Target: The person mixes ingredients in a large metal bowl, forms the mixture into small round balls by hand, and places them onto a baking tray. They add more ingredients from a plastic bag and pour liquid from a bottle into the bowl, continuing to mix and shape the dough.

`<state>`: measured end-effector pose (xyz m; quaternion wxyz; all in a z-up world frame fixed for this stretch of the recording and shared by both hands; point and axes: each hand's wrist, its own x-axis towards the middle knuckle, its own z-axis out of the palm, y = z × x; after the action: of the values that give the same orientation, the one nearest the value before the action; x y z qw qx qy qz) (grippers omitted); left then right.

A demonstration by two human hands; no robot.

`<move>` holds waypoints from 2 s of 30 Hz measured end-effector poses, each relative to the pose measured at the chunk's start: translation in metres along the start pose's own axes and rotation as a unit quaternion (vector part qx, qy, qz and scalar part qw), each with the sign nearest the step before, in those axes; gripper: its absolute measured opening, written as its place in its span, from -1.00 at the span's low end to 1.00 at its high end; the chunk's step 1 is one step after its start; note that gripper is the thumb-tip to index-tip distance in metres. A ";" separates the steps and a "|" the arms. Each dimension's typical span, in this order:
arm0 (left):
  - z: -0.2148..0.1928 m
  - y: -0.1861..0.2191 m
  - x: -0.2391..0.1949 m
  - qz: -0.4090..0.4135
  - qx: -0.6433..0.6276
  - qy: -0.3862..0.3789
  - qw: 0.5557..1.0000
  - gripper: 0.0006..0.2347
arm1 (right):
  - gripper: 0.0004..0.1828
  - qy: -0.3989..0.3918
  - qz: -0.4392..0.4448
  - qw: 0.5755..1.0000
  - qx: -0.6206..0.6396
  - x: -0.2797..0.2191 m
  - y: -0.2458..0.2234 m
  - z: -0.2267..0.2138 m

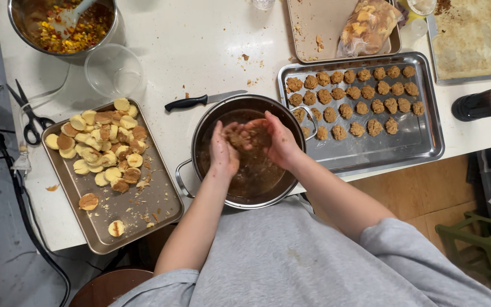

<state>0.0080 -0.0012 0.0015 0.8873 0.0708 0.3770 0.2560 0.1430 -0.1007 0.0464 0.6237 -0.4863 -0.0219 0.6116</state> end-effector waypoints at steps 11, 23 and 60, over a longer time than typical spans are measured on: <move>-0.001 -0.014 0.006 -0.098 -0.074 -0.021 0.992 -0.72 | -0.06 -0.185 -0.383 0.780 -0.460 -0.061 -0.020 0.031; -0.055 -0.060 0.043 -0.142 -0.376 -0.207 0.892 -0.55 | -0.52 -0.088 -0.354 0.681 -0.635 -0.003 0.038 0.036; -0.018 0.004 -0.018 -0.173 -0.083 -0.093 0.977 -0.21 | -0.68 -0.078 -0.363 0.649 -0.664 0.001 0.034 0.022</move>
<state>-0.0170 -0.0079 0.0021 0.9523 -0.0456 0.2764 0.1212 0.1039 -0.0947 0.0361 0.3019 -0.6744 -0.6454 0.1938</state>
